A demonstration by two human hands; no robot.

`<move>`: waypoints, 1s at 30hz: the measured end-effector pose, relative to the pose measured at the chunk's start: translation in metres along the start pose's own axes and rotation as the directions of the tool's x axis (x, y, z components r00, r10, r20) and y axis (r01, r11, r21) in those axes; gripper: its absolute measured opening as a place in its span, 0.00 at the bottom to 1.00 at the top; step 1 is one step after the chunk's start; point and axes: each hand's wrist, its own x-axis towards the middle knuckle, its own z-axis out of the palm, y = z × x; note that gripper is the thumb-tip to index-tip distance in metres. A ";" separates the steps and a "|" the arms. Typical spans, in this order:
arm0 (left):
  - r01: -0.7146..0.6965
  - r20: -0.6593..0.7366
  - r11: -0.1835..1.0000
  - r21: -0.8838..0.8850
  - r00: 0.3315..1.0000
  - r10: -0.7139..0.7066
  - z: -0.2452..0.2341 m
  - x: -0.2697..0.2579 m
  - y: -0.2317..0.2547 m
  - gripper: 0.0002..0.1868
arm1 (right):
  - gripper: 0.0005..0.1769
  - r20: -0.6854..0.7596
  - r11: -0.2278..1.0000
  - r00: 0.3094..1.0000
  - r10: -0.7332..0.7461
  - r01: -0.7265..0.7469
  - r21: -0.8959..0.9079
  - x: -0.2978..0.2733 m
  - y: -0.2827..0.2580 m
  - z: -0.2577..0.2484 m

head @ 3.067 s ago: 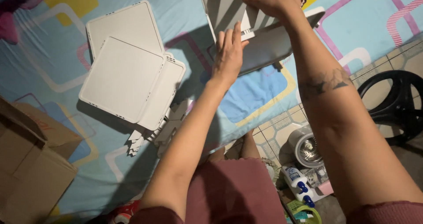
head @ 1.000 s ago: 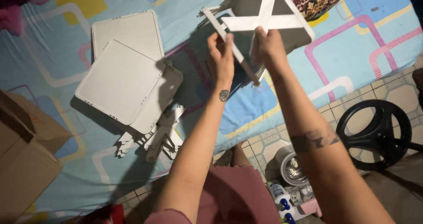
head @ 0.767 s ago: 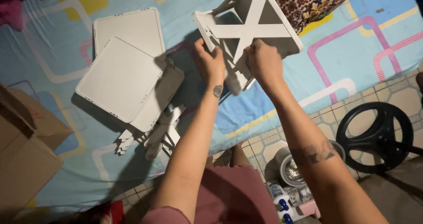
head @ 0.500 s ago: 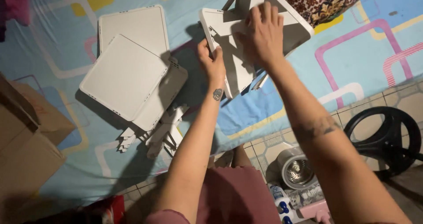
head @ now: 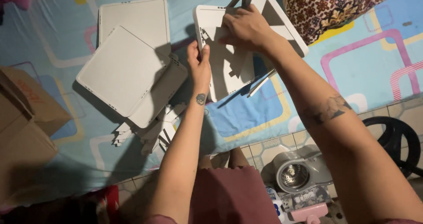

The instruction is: Assembling a multi-tier white plastic shelf unit by fitting the pieces together on a bed.

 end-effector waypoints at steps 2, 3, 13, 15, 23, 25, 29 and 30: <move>0.020 -0.010 0.999 0.025 1.000 -0.020 -0.007 0.000 0.008 0.14 | 0.33 0.059 1.000 0.998 -0.008 0.010 -0.023 0.002 0.002 0.001; 0.033 0.010 0.999 0.024 0.999 -0.033 -0.010 -0.001 0.016 0.15 | 0.32 0.051 0.999 0.999 -0.010 0.012 -0.039 0.001 0.004 0.000; 0.060 0.024 0.998 -0.009 0.998 -0.059 0.006 -0.005 0.036 0.15 | 0.26 -0.026 0.999 0.999 -0.032 0.032 0.004 0.002 -0.007 -0.011; 0.043 0.011 0.999 0.016 0.999 -0.043 0.007 -0.003 0.028 0.16 | 0.26 -0.037 0.999 0.999 -0.033 0.032 -0.008 0.002 -0.008 -0.009; -0.064 -0.005 0.984 0.166 0.998 0.066 0.013 -0.002 0.032 0.23 | 0.27 -0.092 1.000 0.996 -0.021 0.019 -0.015 0.006 -0.018 -0.012; -0.043 -0.027 0.973 0.226 0.998 0.051 0.017 -0.005 0.042 0.26 | 0.29 -0.057 1.000 0.998 0.018 -0.020 -0.022 0.010 -0.021 -0.017; -0.040 -0.090 0.932 0.361 0.993 0.077 0.035 -0.016 0.074 0.27 | 0.26 0.087 0.987 0.984 0.153 -0.158 0.043 0.020 -0.021 -0.030; -0.009 -0.130 0.917 0.400 0.989 0.067 0.039 -0.017 0.082 0.28 | 0.26 0.106 0.988 0.986 0.127 -0.135 0.070 0.023 -0.019 -0.029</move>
